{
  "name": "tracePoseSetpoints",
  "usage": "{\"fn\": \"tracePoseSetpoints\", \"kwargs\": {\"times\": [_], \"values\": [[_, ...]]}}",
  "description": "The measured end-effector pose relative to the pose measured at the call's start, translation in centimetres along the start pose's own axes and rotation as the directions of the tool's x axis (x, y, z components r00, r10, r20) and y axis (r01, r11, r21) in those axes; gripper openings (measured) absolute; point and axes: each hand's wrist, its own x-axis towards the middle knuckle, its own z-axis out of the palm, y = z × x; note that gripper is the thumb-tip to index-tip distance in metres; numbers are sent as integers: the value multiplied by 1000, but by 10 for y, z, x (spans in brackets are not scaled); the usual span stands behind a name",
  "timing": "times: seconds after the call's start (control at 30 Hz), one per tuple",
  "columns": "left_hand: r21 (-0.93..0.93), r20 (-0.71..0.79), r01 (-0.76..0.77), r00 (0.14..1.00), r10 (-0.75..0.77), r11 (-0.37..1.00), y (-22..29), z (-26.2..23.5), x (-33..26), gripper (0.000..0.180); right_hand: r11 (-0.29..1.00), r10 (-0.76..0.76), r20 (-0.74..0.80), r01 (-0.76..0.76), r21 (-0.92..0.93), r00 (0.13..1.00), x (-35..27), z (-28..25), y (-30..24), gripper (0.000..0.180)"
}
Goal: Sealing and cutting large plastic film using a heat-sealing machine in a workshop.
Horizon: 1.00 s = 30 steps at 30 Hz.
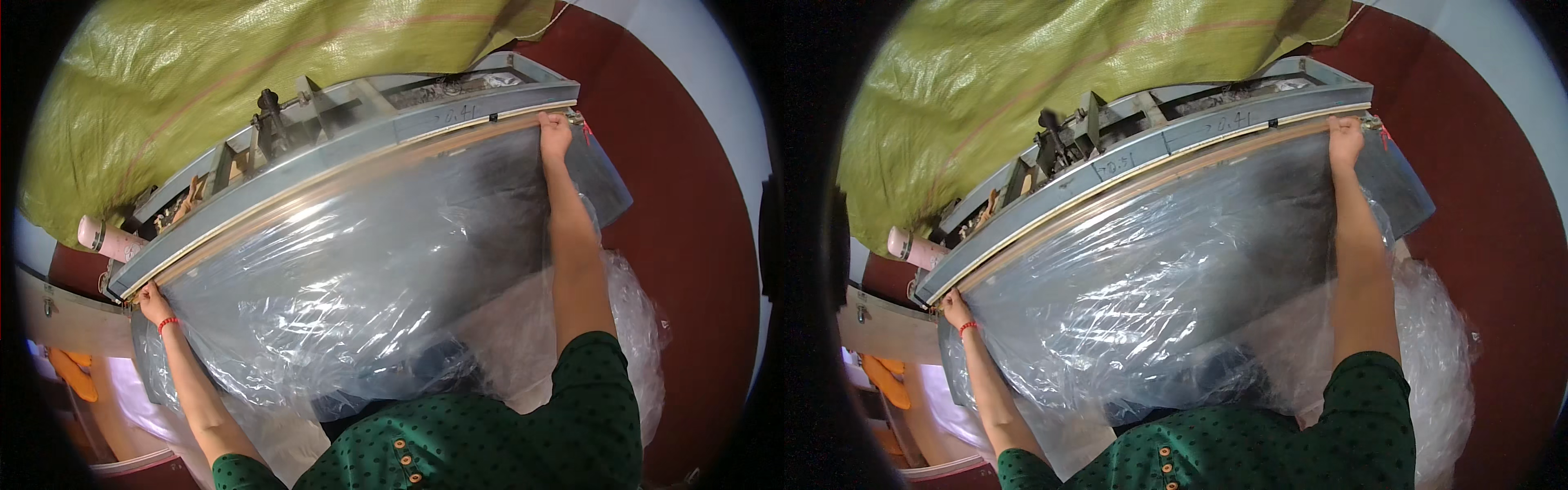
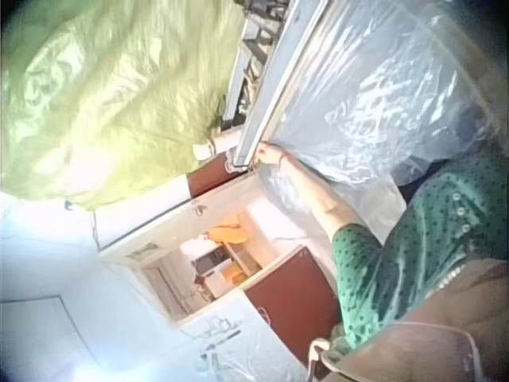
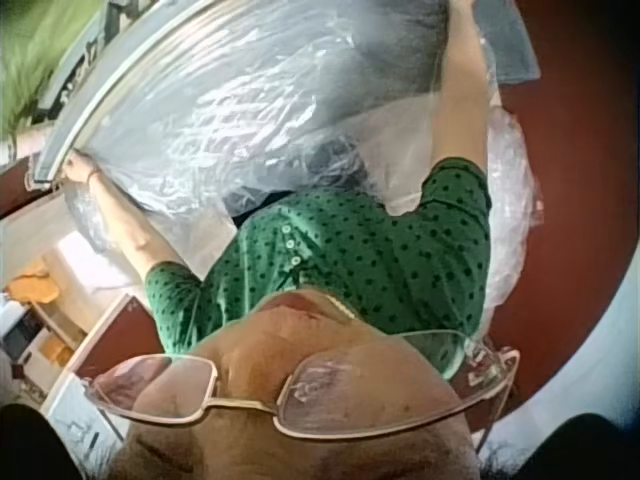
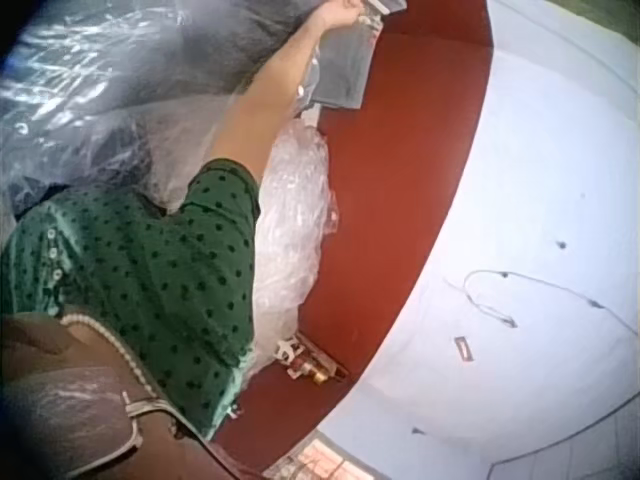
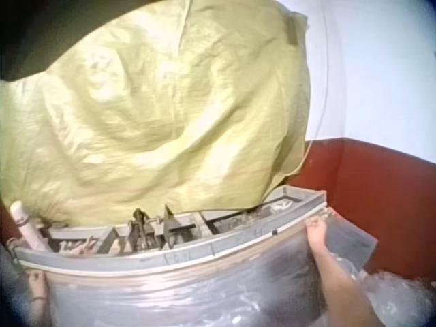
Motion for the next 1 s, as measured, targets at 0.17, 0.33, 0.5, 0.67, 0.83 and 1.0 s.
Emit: {"fn": "tracePoseSetpoints", "kwargs": {"times": [0.17,0.33,0.5,0.67,0.83,1.0], "values": [[132,-129,-97,985,114,986,8,2,2,29,988,35,-176,-60,-139,984,23,-3,27,20],[-138,-119,110,985,-127,984,20,-7,-5,23,960,185,-173,-141,242,967,6,-6,-6,15],[-232,3,130,991,-133,964,22,-12,-5,20,977,154,-206,-119,176,966,-1,-4,-15,18],[-166,240,75,970,-33,983,92,-34,-49,4,878,-472,-157,479,4,867,-82,14,-164,18],[-308,209,-53,970,122,950,142,-114,-79,7,552,-829,291,780,294,477,-222,41,-289,17],[296,-198,-358,884,423,886,170,-122,-107,12,886,-457,784,142,441,421,-261,38,-262,17]]}}
